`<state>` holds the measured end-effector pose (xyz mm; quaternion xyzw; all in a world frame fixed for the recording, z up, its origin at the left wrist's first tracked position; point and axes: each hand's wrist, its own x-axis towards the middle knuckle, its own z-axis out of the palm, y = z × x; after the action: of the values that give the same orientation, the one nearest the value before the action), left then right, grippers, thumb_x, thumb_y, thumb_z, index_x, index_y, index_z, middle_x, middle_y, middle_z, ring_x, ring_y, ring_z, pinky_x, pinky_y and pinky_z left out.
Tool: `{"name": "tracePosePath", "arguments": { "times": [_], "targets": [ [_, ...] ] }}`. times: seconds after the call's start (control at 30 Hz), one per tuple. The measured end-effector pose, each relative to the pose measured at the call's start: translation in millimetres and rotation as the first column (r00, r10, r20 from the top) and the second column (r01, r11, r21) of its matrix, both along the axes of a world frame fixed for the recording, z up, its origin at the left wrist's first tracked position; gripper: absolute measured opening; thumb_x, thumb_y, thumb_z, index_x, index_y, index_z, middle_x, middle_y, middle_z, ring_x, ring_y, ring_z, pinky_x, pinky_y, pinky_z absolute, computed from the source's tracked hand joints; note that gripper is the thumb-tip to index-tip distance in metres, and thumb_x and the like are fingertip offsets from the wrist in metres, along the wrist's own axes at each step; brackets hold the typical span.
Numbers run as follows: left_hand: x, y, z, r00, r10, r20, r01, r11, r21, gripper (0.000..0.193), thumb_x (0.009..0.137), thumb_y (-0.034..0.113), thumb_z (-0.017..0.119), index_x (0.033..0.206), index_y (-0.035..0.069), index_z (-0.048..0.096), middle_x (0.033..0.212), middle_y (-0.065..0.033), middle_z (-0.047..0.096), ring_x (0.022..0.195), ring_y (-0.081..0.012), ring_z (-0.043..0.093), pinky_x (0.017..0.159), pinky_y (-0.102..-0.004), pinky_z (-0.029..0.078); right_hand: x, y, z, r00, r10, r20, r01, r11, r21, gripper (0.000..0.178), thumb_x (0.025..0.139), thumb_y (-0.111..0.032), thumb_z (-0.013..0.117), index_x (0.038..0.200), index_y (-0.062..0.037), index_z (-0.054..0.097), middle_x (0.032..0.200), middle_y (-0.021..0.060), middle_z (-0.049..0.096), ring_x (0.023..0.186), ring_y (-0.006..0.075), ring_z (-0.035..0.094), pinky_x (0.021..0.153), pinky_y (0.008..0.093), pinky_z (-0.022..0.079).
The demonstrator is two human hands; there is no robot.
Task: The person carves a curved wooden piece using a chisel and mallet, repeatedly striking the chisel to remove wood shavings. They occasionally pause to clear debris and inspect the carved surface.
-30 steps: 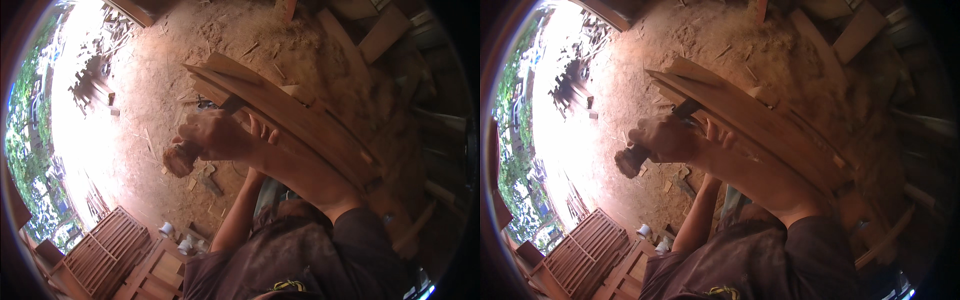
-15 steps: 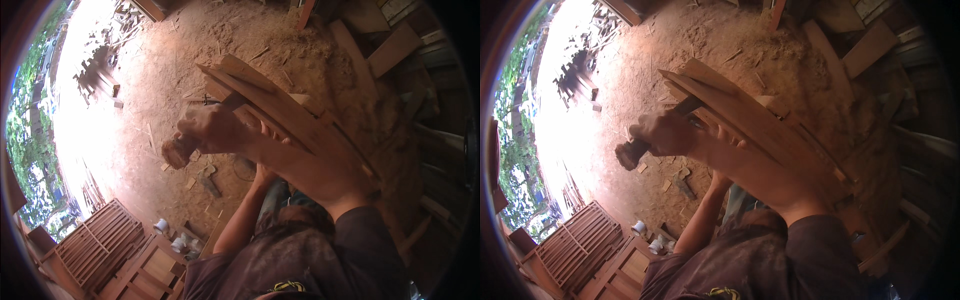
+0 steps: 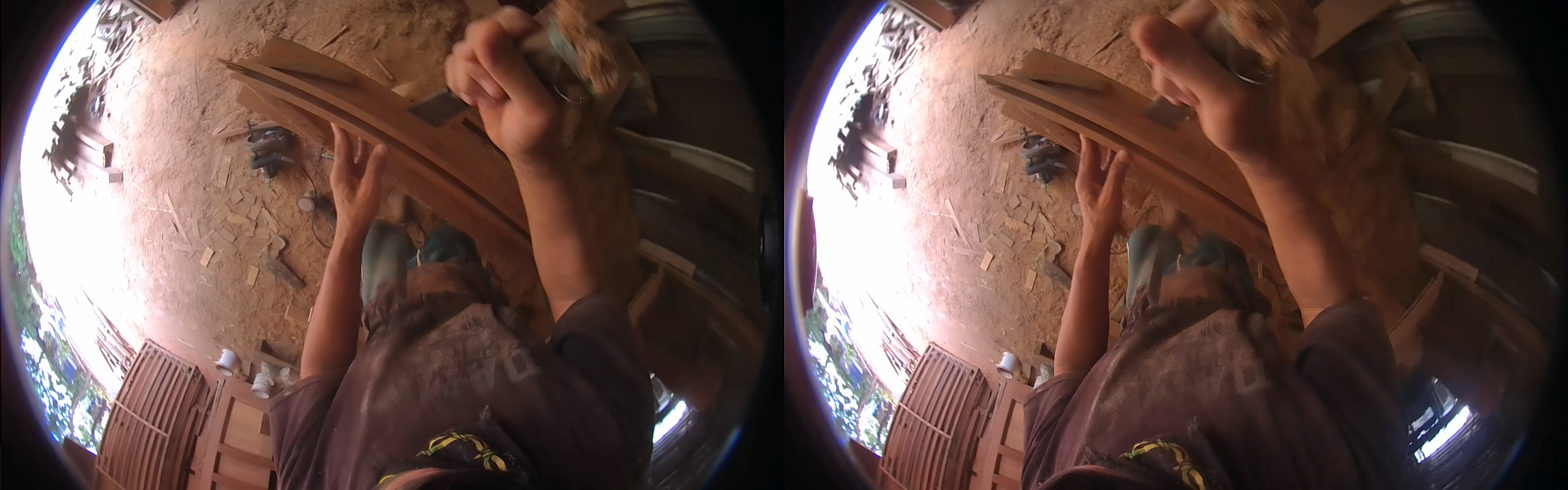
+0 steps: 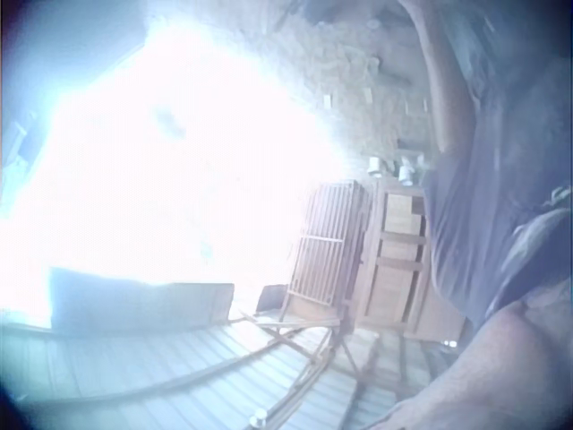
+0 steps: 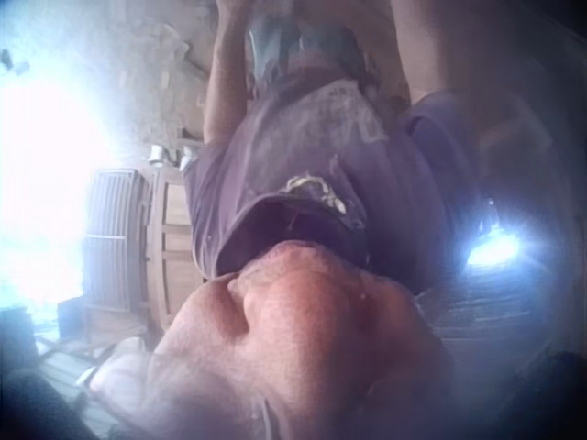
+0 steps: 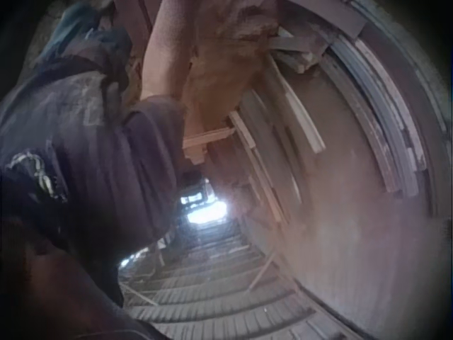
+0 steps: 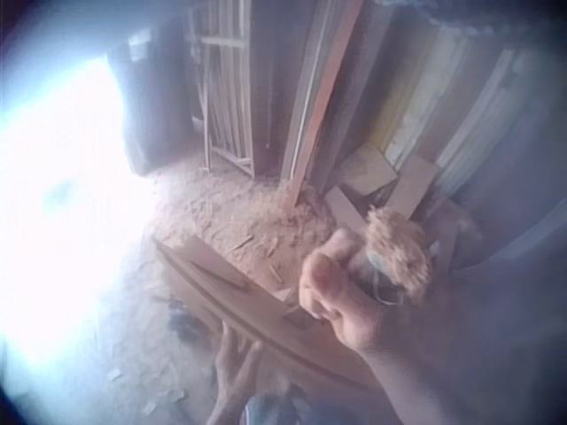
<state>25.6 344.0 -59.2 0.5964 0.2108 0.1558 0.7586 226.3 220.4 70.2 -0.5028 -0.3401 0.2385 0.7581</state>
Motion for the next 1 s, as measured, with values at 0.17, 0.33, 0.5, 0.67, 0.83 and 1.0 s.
{"name": "tracePosePath", "arguments": {
  "times": [0.17,0.33,0.5,0.67,0.83,1.0],
  "targets": [
    [-3,3,5,0.998,0.005,-0.062,-0.004,1.0,0.017,0.082,0.108,0.014,0.069,0.173,-0.003,0.021,0.175,-0.0186,0.036,0.149,-0.0241,0.048,0.114,-0.04,0.047,-48,-63,11,0.993,-0.114,-0.014,0.114,0.993,-0.01,0.033,0.116,-0.036,0.056,0.099,-0.0084,0.061,0.067,-0.0048,0.039,0.056,0.0097,0.033,0.056,0.0306,0.032],
    [-4,5,-4,0.994,0.02,-0.109,-0.018,1.0,0.018,0.08,0.109,0.021,0.071,0.172,0.0,0.028,0.17,-0.016,0.044,0.136,-0.0227,0.061,0.102,-0.0363,0.058,-83,-108,11,0.986,-0.155,-0.064,0.154,0.988,-0.024,0.034,0.115,-0.039,0.059,0.099,-0.0089,0.06,0.068,-0.0043,0.041,0.057,0.0096,0.034,0.056,0.0302,0.031],
    [-2,6,7,0.984,-0.016,-0.178,0.03,0.996,0.078,0.083,0.109,0.023,0.069,0.173,-0.001,0.023,0.171,-0.0221,0.04,0.142,-0.0283,0.058,0.105,-0.0423,0.06,-112,-143,3,0.972,-0.227,0.055,0.234,0.951,-0.204,0.032,0.111,-0.037,0.067,0.097,-0.0093,0.059,0.071,-0.0032,0.044,0.058,0.0088,0.036,0.056,0.0286,0.034],
    [-1,7,7,0.986,0.001,-0.168,0.014,0.996,0.086,0.084,0.108,0.025,0.071,0.173,-0.001,0.025,0.17,-0.0222,0.042,0.142,-0.0286,0.058,0.105,-0.0428,0.06,-136,-137,-6,0.944,-0.252,0.212,0.31,0.896,-0.317,0.048,0.106,-0.055,0.07,0.089,-0.0123,0.056,0.076,-0.008,0.047,0.066,0.008,0.051,0.06,0.0258,0.042],
    [-4,14,-7,0.987,0.009,-0.163,0.004,0.997,0.08,0.086,0.107,0.026,0.073,0.173,0.0,0.024,0.174,-0.023,0.035,0.143,-0.0287,0.058,0.103,-0.0418,0.061,-167,-117,-16,0.706,-0.235,0.668,0.452,0.876,-0.17,0.04,0.096,-0.031,0.087,0.08,-0.0132,0.055,0.069,-0.0007,0.051,0.058,0.0158,0.057,0.052,0.0341,0.047],
    [-1,17,-2,0.983,-0.021,-0.183,0.042,0.993,0.108,0.084,0.107,0.028,0.073,0.173,0.003,0.028,0.172,-0.0223,0.039,0.145,-0.029,0.056,0.105,-0.0427,0.06,-190,-102,-26,0.743,-0.261,0.616,0.404,0.909,-0.101,0.043,0.091,-0.027,0.09,0.079,-0.0137,0.051,0.069,0.0043,0.049,0.057,0.022,0.055,0.051,0.0357,0.044]
  ]
}}
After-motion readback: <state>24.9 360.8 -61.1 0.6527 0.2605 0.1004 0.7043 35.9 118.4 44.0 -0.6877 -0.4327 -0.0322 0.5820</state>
